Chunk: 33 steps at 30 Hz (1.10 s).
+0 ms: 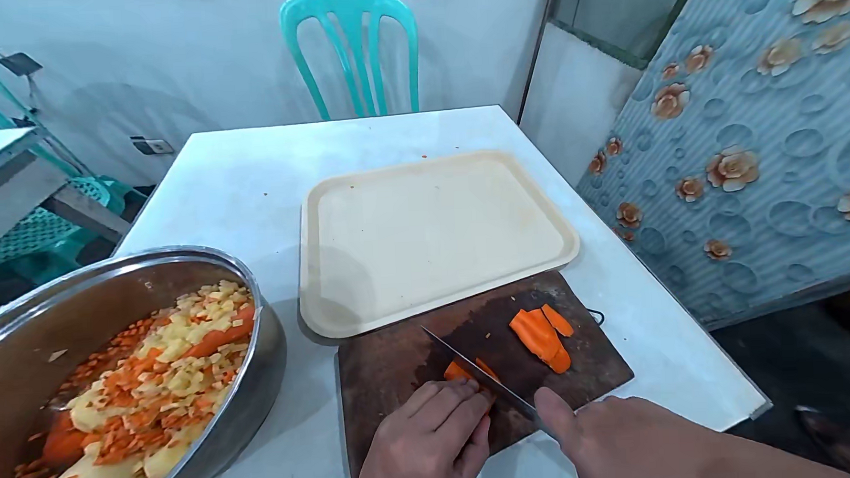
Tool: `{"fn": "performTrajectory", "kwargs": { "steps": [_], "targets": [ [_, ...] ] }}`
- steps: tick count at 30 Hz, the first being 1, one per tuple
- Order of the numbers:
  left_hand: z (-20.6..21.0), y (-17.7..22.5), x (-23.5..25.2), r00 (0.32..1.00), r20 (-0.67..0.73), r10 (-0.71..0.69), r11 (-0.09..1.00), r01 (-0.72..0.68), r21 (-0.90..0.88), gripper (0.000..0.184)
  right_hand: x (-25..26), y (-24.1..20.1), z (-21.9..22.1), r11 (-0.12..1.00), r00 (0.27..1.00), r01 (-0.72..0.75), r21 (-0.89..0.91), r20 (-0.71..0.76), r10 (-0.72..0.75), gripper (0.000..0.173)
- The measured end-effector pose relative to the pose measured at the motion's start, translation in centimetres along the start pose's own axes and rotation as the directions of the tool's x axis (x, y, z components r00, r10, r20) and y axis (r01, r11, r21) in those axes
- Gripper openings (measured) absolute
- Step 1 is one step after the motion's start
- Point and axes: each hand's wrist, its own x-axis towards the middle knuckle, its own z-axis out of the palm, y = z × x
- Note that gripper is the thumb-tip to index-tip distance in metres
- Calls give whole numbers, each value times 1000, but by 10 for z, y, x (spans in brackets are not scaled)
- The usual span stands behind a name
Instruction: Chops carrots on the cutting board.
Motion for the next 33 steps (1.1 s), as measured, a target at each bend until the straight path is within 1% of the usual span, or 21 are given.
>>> {"fn": "performTrajectory", "kwargs": {
  "steps": [2, 5, 7, 11, 13, 16, 18, 20, 24, 33],
  "targets": [
    [1, 0, 0, 1000, -8, -3, 1000, 3, -12, 14, 6, 0, 8, 1000, 1000, -13, 28, -17, 13, 35],
    [0, 0, 1, 1000, -10, -5, 1000, 5, -2, 14, 14, 0, 36, 994, 985, -19, 109, -171, 37, 42],
    [0, -1, -1, 1000, -16, -11, 1000, 11, 1, 14, 18, -1, 48, 993, 974, -15, 118, -224, 41, 41],
    [2, -3, -4, 999, -41, -8, 1000, 8, 6, 14, 15, 5, 55, 990, 972, -8, 141, -233, 41, 40],
    [2, -4, -4, 999, -46, 1, 1000, -1, 9, 15, 12, 12, 59, 984, 970, 9, 179, -242, 35, 39],
    [2, -5, -5, 998, -55, 15, 1000, -14, 4, 16, 14, 26, 60, 956, 971, 76, 284, -241, -6, 35],
    [2, -6, -5, 997, -67, 32, 999, -32, 2, 18, 15, 31, 58, 945, 967, 116, 307, -251, -37, 32],
    [3, -6, -6, 996, -74, 50, 999, -49, 11, 20, 12, 30, 54, 950, 966, 122, 286, -256, -47, 30],
    [4, -6, -5, 995, -79, 53, 998, -52, 20, 18, 0, 23, 45, 974, 969, 88, 209, -245, -34, 29],
    [4, -3, -5, 998, -60, 31, 999, -29, 24, 18, -7, 6, 34, 999, 986, -28, 45, -162, 35, 32]
  ]
}}
